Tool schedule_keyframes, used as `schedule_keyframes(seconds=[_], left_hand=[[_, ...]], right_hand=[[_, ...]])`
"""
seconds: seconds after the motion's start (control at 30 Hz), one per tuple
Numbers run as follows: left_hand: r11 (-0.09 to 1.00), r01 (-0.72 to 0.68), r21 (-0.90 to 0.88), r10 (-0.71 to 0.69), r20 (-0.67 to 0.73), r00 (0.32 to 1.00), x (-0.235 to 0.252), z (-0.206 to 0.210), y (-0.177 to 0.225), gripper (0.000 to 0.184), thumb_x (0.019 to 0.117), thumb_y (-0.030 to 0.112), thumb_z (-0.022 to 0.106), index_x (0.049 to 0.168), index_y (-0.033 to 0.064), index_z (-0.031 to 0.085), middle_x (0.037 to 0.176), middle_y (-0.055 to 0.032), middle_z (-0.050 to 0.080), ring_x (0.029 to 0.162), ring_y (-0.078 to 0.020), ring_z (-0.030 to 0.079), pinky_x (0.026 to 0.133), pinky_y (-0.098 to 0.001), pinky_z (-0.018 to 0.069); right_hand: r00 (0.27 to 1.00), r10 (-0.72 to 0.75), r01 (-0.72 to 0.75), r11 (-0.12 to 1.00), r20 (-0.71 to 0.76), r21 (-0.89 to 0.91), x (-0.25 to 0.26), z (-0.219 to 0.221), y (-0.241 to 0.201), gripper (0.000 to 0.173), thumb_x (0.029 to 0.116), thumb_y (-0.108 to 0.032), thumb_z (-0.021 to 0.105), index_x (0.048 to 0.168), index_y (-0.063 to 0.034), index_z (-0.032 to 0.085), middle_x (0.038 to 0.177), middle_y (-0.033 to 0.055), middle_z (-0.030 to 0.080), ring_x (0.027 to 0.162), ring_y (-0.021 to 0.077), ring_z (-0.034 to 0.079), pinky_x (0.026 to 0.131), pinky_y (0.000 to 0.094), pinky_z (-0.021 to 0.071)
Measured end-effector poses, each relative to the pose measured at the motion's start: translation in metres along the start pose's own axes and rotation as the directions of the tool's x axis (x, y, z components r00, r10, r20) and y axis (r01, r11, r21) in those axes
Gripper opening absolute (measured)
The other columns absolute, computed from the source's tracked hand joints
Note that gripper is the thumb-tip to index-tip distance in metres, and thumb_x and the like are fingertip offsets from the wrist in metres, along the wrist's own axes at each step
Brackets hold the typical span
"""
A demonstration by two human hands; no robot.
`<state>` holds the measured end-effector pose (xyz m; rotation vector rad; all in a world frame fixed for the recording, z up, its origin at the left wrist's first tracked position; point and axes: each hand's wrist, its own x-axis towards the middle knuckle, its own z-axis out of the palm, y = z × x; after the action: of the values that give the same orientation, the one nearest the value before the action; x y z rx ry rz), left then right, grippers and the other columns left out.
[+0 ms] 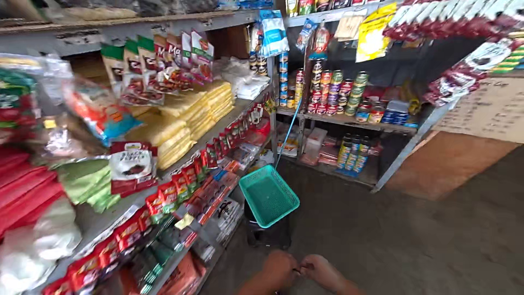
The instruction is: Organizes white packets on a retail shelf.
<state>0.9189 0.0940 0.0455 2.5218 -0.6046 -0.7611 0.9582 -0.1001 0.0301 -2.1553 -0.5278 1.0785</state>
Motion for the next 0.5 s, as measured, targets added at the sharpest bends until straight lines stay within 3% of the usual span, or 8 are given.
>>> schedule_keyframes(seconds=[0.1,0.2,0.37,0.5], left_hand=[[0.977,-0.194,0.092,0.197,-0.029,0.980,0.054,-0.039,-0.012,0.028,0.1053,0.018,0.054,0.116,0.0021,0.074,0.118,-0.0205,0.072,0.118,-0.0388,0.065,0.106,-0.0593,0.0446],[0.937,-0.350,-0.006,0.341,-0.208,0.917,0.100,-0.075,-0.019,0.022,0.1009,0.012,0.061,0.111,0.0007,0.077,0.110,-0.0207,0.074,0.110,-0.0381,0.070,0.101,-0.0565,0.0501],[0.856,-0.348,-0.381,0.234,-0.314,0.920,0.182,-0.119,-0.009,0.022,0.0989,0.011,0.065,0.113,-0.0043,0.075,0.111,-0.0239,0.072,0.110,-0.0342,0.068,0.103,-0.0471,0.0501],[0.825,-0.279,-0.490,0.112,-0.343,0.933,0.257,-0.139,-0.001,0.023,0.0986,0.009,0.065,0.114,-0.0052,0.074,0.112,-0.0250,0.070,0.111,-0.0339,0.066,0.103,-0.0452,0.0499]], right_hand=[[0.988,0.104,-0.091,0.990,-0.116,0.111,0.010,-0.043,0.003,0.033,0.1060,-0.022,0.058,0.119,0.0071,0.068,0.117,0.0268,0.068,0.113,0.0372,0.065,0.103,0.0519,0.0463],[0.949,0.099,-0.008,0.957,-0.301,0.289,0.019,-0.081,0.012,0.028,0.1038,-0.017,0.060,0.113,0.0082,0.069,0.106,0.0241,0.069,0.099,0.0315,0.065,0.094,0.0493,0.0493],[0.877,0.132,0.165,0.819,-0.461,0.549,0.044,-0.145,0.050,0.022,0.1023,-0.008,0.056,0.112,0.0104,0.064,0.101,0.0160,0.067,0.093,0.0176,0.064,0.090,0.0388,0.0529],[0.884,0.115,0.243,0.714,-0.452,0.657,0.078,-0.213,0.090,0.018,0.1019,-0.004,0.051,0.110,0.0091,0.060,0.097,0.0092,0.067,0.089,0.0124,0.066,0.088,0.0352,0.0566]])
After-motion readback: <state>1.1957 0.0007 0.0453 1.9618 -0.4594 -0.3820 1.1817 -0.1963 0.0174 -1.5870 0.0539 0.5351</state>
